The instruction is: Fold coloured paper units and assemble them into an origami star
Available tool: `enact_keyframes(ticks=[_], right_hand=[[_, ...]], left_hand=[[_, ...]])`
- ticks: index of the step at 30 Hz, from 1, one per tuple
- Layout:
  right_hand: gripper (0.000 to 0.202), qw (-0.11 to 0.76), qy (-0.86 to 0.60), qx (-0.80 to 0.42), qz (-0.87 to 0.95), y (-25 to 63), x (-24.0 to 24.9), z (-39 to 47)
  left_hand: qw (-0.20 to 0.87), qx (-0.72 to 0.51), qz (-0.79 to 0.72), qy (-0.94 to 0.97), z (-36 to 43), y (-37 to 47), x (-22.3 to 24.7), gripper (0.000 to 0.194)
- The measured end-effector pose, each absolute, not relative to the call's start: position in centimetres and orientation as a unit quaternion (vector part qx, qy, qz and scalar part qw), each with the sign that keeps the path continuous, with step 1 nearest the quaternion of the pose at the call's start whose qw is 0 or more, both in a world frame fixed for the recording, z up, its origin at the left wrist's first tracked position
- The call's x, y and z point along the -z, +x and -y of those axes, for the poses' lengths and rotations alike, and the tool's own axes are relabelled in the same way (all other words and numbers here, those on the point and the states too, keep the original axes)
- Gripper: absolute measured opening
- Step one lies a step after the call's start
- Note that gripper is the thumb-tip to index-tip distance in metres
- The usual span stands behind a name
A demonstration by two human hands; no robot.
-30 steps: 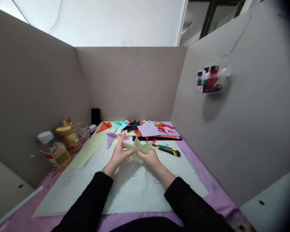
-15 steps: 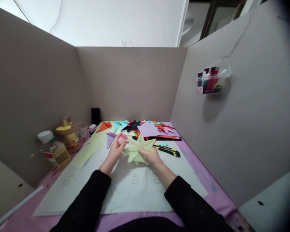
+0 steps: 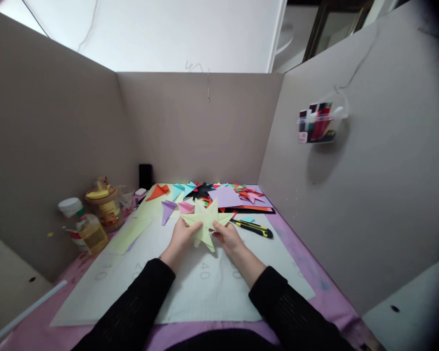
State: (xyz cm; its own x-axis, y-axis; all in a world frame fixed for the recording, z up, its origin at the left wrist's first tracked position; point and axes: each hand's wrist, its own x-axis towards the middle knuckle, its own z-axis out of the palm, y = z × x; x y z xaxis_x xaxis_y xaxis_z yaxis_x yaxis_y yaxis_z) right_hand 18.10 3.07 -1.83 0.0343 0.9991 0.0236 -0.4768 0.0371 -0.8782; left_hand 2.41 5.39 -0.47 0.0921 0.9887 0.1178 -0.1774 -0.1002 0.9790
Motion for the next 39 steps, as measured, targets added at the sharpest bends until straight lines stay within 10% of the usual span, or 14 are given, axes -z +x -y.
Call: enact_keyframes(ticks=[8, 25, 39], right_hand=[[0.059, 0.475, -0.253, -0.712, 0.451, 21.5, -0.9, -2.5], [0.052, 0.298, -0.294, -0.539, 0.731, 22.2, -1.4, -1.8], [0.057, 0.368, -0.310, -0.576, 0.662, 22.3, 0.4, -2.5]], left_hand=[[0.556, -0.430, -0.381, 0.601, -5.9, -1.3, -1.3, 0.051], [0.516, -0.376, -0.396, 0.660, -5.2, -1.7, -1.4, 0.065], [0.481, -0.467, -0.424, 0.609, -6.0, -1.5, -1.4, 0.063]])
